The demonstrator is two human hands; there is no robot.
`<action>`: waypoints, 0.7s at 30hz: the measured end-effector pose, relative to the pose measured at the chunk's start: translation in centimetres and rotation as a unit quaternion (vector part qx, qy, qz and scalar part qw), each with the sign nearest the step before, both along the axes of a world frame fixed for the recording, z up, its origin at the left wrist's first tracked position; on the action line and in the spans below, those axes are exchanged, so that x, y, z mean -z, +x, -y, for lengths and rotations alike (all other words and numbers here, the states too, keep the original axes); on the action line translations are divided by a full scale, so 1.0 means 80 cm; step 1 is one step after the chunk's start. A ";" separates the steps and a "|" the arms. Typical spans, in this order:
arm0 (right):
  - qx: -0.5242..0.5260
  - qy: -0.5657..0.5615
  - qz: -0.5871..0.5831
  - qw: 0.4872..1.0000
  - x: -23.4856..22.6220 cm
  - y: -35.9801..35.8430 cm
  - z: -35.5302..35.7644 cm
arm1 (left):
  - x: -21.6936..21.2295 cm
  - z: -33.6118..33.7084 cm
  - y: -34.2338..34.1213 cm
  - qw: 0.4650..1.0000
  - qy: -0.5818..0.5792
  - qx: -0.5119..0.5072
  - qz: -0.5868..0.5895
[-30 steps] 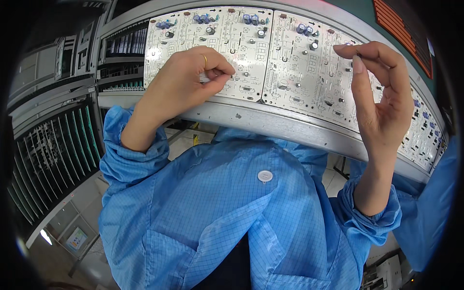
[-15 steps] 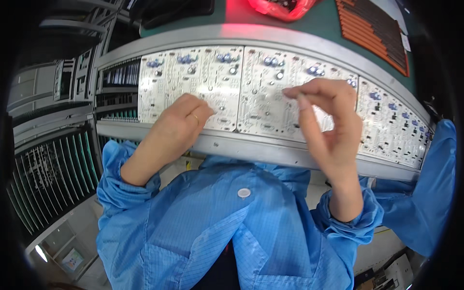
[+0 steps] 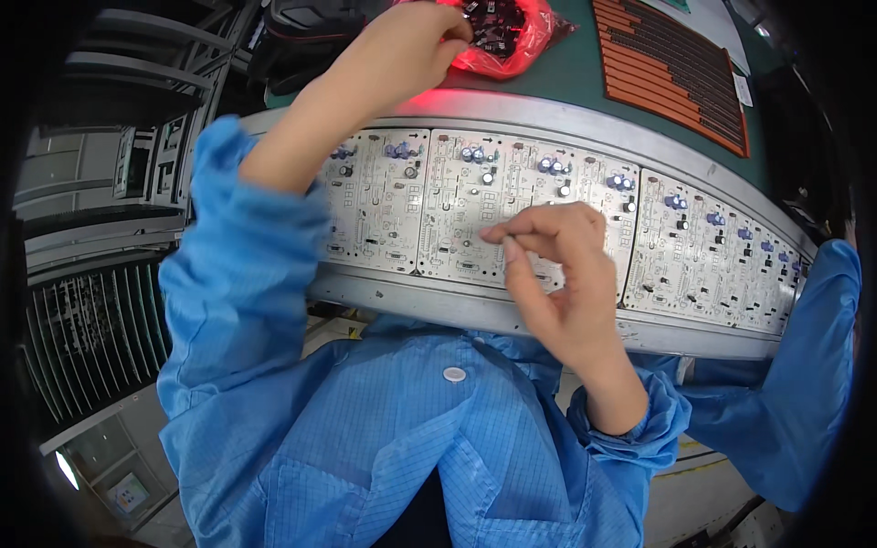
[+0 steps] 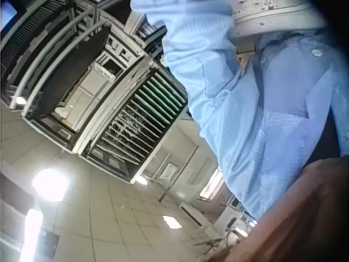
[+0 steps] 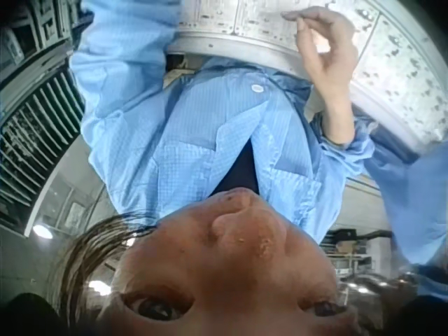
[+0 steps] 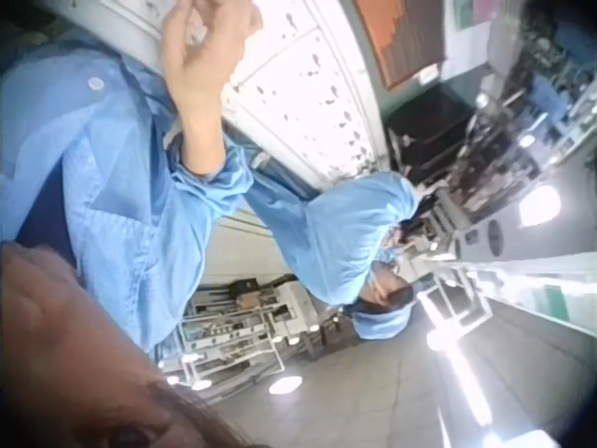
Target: Manually inserting electronic components into several printed circuit boards at an assembly station.
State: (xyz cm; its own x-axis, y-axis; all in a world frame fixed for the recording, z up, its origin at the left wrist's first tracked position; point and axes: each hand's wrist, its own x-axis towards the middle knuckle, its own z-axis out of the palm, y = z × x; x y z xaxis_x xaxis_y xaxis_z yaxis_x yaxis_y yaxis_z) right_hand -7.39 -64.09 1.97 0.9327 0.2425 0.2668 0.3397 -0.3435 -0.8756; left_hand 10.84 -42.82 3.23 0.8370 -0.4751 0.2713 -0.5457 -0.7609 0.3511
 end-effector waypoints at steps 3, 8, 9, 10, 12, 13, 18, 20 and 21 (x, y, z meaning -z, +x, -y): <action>-0.027 -0.031 0.028 0.999 -0.010 -0.007 0.007 | 0.020 0.021 0.066 0.998 0.046 -0.022 -0.036; -0.021 -0.058 -0.005 0.998 0.010 -0.016 0.045 | 0.023 0.039 0.095 0.990 0.084 0.021 -0.107; -0.022 -0.057 -0.006 0.998 0.012 -0.014 0.046 | 0.019 0.041 0.096 0.990 0.096 0.008 -0.103; -0.014 -0.040 -0.014 0.999 0.013 -0.011 0.047 | 0.013 0.042 0.097 0.989 0.108 -0.008 -0.098; 0.010 -0.010 -0.035 0.999 0.017 -0.011 0.049 | 0.017 0.047 0.099 0.989 0.116 -0.018 -0.096; 0.010 -0.013 -0.034 0.999 0.016 -0.011 0.049 | 0.023 0.049 0.106 0.987 0.137 -0.012 -0.086; 0.015 -0.010 -0.057 0.998 0.006 -0.012 0.030 | 0.005 0.043 0.098 0.988 0.125 0.049 -0.075; -0.003 -0.063 -0.016 0.998 0.018 -0.014 0.031 | 0.012 0.031 0.088 0.998 0.051 0.029 -0.034; 0.001 -0.069 0.010 0.998 0.018 -0.015 0.029 | 0.010 0.025 0.078 1.000 0.011 0.014 -0.022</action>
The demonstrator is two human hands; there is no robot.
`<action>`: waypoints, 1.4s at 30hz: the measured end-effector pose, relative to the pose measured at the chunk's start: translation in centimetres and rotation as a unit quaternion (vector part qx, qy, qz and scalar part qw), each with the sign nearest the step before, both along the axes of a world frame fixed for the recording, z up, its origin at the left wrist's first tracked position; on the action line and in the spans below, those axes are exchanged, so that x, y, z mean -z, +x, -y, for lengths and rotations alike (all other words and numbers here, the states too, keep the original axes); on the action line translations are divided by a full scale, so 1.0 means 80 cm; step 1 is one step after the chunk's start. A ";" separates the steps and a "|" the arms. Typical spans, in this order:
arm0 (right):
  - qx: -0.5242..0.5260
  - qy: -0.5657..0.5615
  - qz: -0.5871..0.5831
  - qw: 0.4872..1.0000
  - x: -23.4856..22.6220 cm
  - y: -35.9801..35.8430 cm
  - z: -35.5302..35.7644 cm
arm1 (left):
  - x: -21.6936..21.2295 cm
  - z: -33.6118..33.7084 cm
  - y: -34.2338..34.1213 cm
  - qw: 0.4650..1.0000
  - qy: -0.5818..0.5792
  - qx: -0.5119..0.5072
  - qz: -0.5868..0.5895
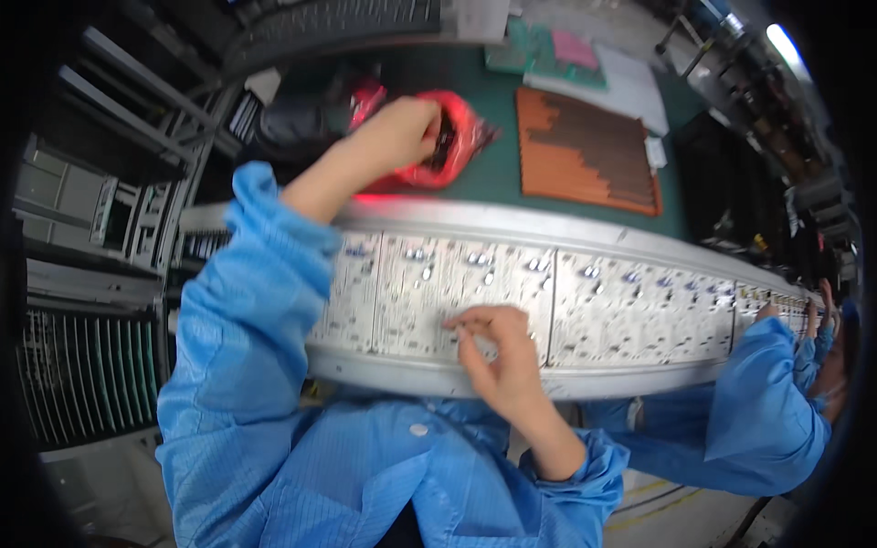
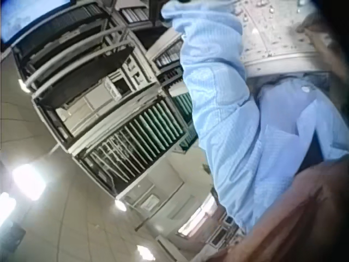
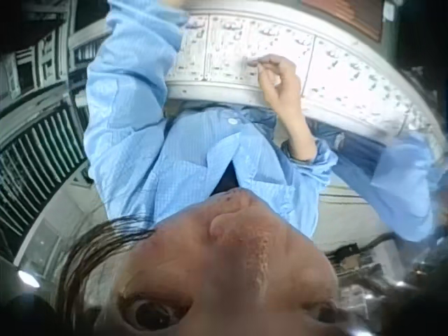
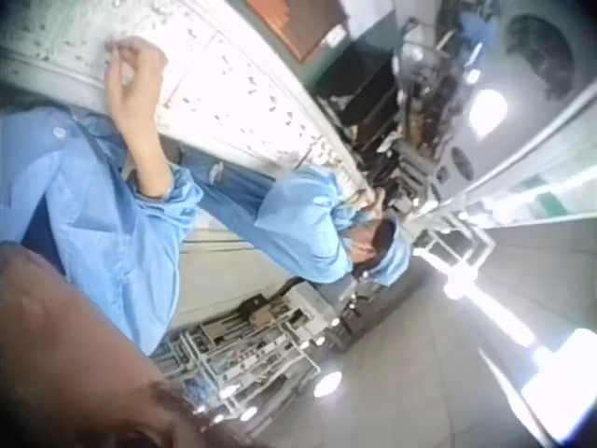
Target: Manually inserting electronic components into several printed circuit boards at an assembly station.
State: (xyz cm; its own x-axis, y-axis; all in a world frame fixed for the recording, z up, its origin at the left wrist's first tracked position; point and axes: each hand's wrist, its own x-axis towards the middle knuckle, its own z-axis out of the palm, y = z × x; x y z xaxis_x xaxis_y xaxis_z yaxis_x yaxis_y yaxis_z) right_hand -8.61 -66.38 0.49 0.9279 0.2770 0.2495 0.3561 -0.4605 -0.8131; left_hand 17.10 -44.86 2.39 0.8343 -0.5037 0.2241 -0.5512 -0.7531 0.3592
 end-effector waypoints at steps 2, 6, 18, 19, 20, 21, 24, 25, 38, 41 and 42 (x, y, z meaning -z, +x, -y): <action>-0.005 0.021 -0.054 0.998 -0.001 -0.006 -0.007 | -0.025 -0.007 -0.033 0.998 -0.050 0.019 -0.039; 0.023 0.122 -0.150 0.981 -0.002 -0.007 -0.022 | -0.067 -0.037 -0.117 0.988 -0.121 0.067 -0.066; -0.033 0.076 -0.187 0.979 -0.025 0.051 -0.125 | -0.034 -0.224 -0.259 0.928 -0.276 -0.154 -0.200; -0.045 0.005 -0.128 0.991 -0.021 0.059 -0.137 | -0.019 -0.234 -0.275 0.915 -0.311 -0.175 -0.188; -0.056 -0.068 -0.067 0.994 -0.018 0.065 -0.147 | -0.006 -0.241 -0.291 0.901 -0.346 -0.193 -0.176; -0.068 -0.139 -0.004 0.988 -0.016 0.070 -0.156 | 0.006 -0.245 -0.304 0.886 -0.379 -0.210 -0.163; -0.052 -0.204 0.051 0.976 -0.012 0.083 -0.182 | 0.035 -0.245 -0.328 0.805 -0.497 -0.245 -0.212; -0.050 -0.231 0.082 0.968 -0.011 0.086 -0.189 | 0.041 -0.246 -0.336 0.760 -0.548 -0.265 -0.229; -0.014 -0.290 0.081 0.954 0.012 0.108 -0.231 | 0.059 -0.255 -0.349 0.851 -0.445 -0.210 -0.182; -0.009 -0.298 0.068 0.952 0.010 0.107 -0.232 | 0.062 -0.255 -0.346 0.858 -0.454 -0.182 -0.159; -0.009 -0.301 0.068 0.951 0.010 0.107 -0.233 | 0.063 -0.255 -0.345 0.857 -0.456 -0.182 -0.160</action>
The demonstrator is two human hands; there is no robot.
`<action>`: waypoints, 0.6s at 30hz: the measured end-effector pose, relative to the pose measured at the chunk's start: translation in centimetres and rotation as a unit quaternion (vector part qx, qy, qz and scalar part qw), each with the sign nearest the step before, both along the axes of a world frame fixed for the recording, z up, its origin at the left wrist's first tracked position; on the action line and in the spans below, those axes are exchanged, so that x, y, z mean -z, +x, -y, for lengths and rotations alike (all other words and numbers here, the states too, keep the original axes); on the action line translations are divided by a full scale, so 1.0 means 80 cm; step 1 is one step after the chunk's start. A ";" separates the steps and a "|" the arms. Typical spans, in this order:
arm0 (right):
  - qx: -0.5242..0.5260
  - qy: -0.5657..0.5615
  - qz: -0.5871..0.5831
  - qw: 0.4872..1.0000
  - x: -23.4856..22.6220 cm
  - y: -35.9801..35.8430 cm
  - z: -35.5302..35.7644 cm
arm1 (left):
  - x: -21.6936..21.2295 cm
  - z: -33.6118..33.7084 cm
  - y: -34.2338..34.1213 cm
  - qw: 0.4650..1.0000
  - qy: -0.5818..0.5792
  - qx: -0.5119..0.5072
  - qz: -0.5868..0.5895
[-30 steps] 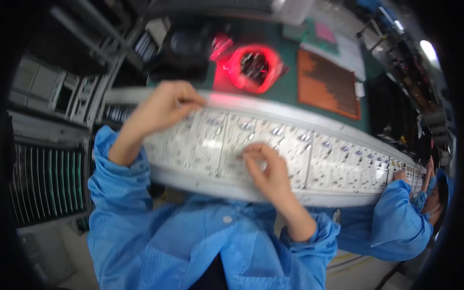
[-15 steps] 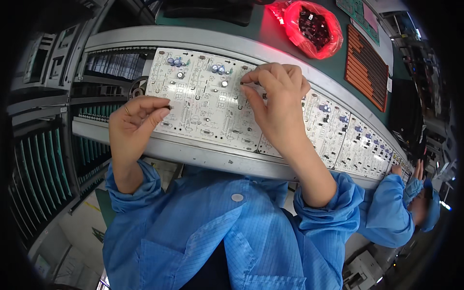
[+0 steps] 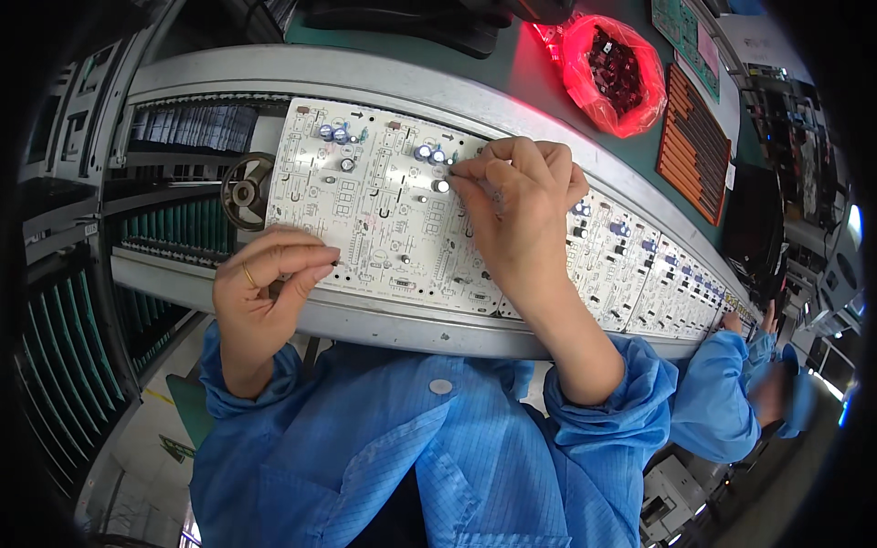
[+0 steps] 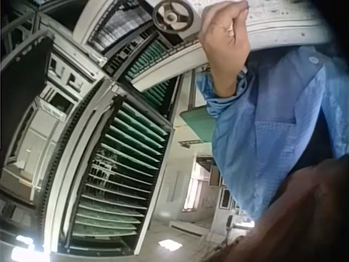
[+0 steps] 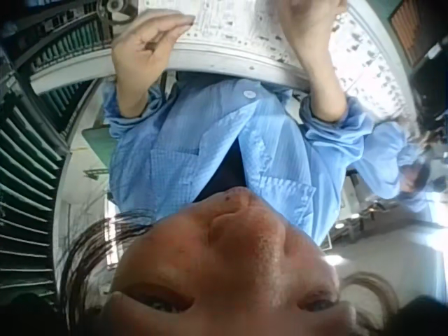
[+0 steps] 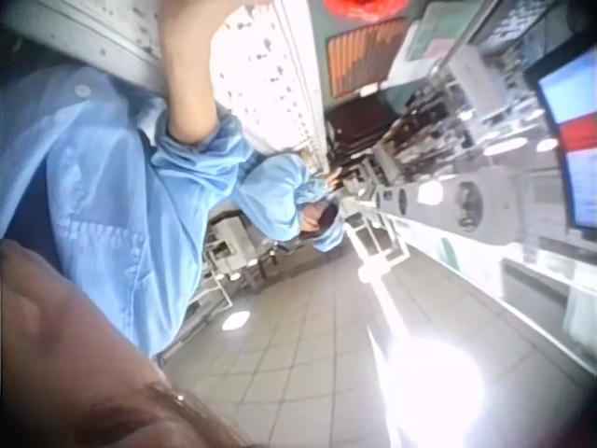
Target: Manually inserting electronic components into several printed circuit boards at an assembly station.
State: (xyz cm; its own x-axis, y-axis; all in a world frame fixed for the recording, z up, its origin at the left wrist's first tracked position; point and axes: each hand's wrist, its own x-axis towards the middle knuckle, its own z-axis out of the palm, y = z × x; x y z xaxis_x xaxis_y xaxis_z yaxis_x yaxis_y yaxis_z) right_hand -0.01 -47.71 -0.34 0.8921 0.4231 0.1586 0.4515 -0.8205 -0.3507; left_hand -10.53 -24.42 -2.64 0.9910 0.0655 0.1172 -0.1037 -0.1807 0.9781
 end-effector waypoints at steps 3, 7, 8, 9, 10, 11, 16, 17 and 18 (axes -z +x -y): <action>0.009 0.011 0.011 1.000 0.002 0.000 -0.004 | 0.001 -0.001 0.003 0.999 0.021 0.009 0.027; 0.013 -0.005 0.022 1.000 0.000 -0.001 -0.003 | 0.000 -0.002 0.005 0.999 0.028 0.017 0.028; 0.014 -0.007 0.023 1.000 0.000 -0.001 -0.003 | 0.000 -0.002 0.005 0.999 0.026 0.018 0.029; 0.003 -0.013 0.032 0.999 0.000 -0.001 -0.002 | 0.000 -0.003 0.006 0.999 0.034 0.020 0.032; -0.009 -0.019 0.040 0.999 0.000 -0.001 -0.001 | 0.000 -0.003 0.006 0.998 0.042 0.022 0.036; -0.020 -0.024 0.049 0.998 0.000 -0.001 0.000 | 0.000 -0.003 0.006 0.998 0.050 0.025 0.039; -0.038 -0.032 0.058 0.997 -0.001 0.002 0.002 | 0.000 -0.004 0.003 0.998 0.054 0.032 0.030; -0.043 -0.033 0.055 0.997 -0.002 0.004 0.002 | 0.000 -0.004 0.005 0.998 0.053 0.034 0.029; -0.047 -0.035 0.051 0.997 -0.004 0.005 0.002 | 0.000 -0.004 0.006 0.998 0.051 0.038 0.028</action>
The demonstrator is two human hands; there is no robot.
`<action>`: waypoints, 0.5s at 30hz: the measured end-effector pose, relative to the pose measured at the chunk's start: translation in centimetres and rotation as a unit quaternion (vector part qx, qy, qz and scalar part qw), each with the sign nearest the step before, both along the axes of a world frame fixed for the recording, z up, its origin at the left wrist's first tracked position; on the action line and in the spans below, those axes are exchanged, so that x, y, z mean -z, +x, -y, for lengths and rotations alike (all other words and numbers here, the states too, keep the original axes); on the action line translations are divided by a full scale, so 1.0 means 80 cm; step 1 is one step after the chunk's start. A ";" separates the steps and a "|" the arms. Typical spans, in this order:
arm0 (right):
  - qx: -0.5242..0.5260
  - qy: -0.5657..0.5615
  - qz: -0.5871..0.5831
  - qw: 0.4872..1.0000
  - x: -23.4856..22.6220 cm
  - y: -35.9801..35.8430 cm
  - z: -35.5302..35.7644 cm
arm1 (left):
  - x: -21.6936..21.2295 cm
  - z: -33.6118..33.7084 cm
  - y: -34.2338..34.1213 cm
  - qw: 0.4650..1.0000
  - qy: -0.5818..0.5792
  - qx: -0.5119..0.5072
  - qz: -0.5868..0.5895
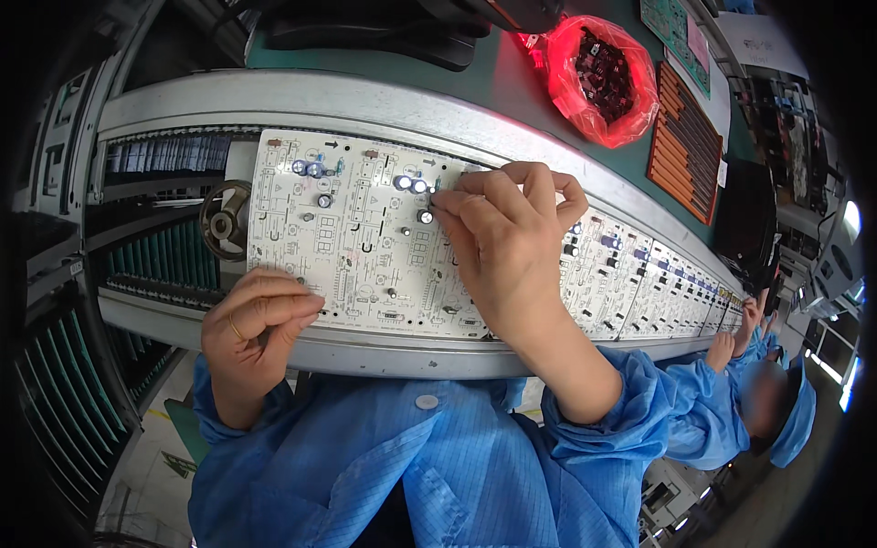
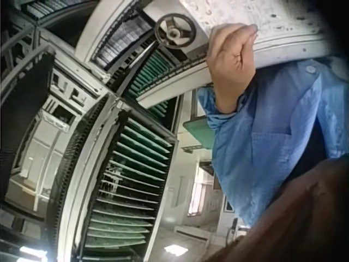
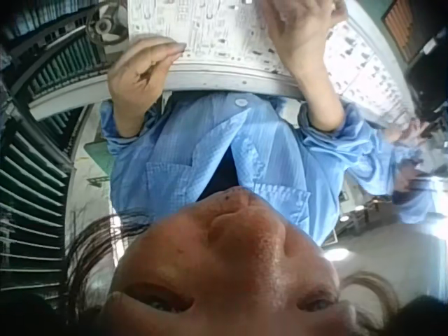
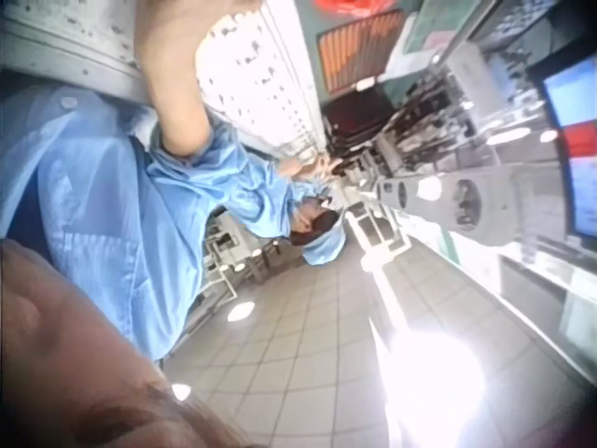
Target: Manually inserting electronic components into several printed circuit boards at an assembly station.
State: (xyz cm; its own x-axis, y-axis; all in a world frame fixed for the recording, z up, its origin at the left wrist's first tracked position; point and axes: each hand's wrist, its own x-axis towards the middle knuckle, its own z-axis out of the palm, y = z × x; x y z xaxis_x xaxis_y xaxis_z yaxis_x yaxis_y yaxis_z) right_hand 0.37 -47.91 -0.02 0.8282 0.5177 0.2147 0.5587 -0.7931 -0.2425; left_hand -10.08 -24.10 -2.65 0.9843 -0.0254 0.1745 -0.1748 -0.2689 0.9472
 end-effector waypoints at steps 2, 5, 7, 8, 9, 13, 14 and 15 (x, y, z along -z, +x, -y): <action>-0.002 -0.002 -0.005 1.000 -0.002 0.003 0.001 | 0.000 0.000 0.001 1.000 -0.001 0.005 -0.003; -0.021 -0.004 -0.021 1.000 -0.006 0.009 0.003 | 0.000 -0.001 0.003 1.000 -0.002 0.015 -0.004; -0.026 -0.006 -0.030 0.999 -0.007 0.013 0.005 | 0.001 -0.001 0.003 1.000 -0.001 0.019 -0.005; -0.032 -0.008 -0.039 0.999 -0.008 0.015 0.006 | 0.001 -0.002 0.003 1.000 -0.001 0.022 -0.007; -0.038 -0.009 -0.048 0.998 -0.008 0.017 0.008 | 0.001 -0.002 0.003 1.000 -0.001 0.025 -0.008; -0.071 -0.011 -0.071 0.995 -0.011 0.028 0.010 | 0.001 -0.003 0.003 1.000 -0.001 0.029 -0.009; -0.074 -0.010 -0.072 0.995 -0.010 0.028 0.010 | 0.000 -0.005 0.002 1.000 0.000 0.027 -0.011; -0.078 -0.015 -0.065 0.995 -0.010 0.027 0.011 | 0.000 -0.005 0.003 0.999 -0.002 0.032 -0.013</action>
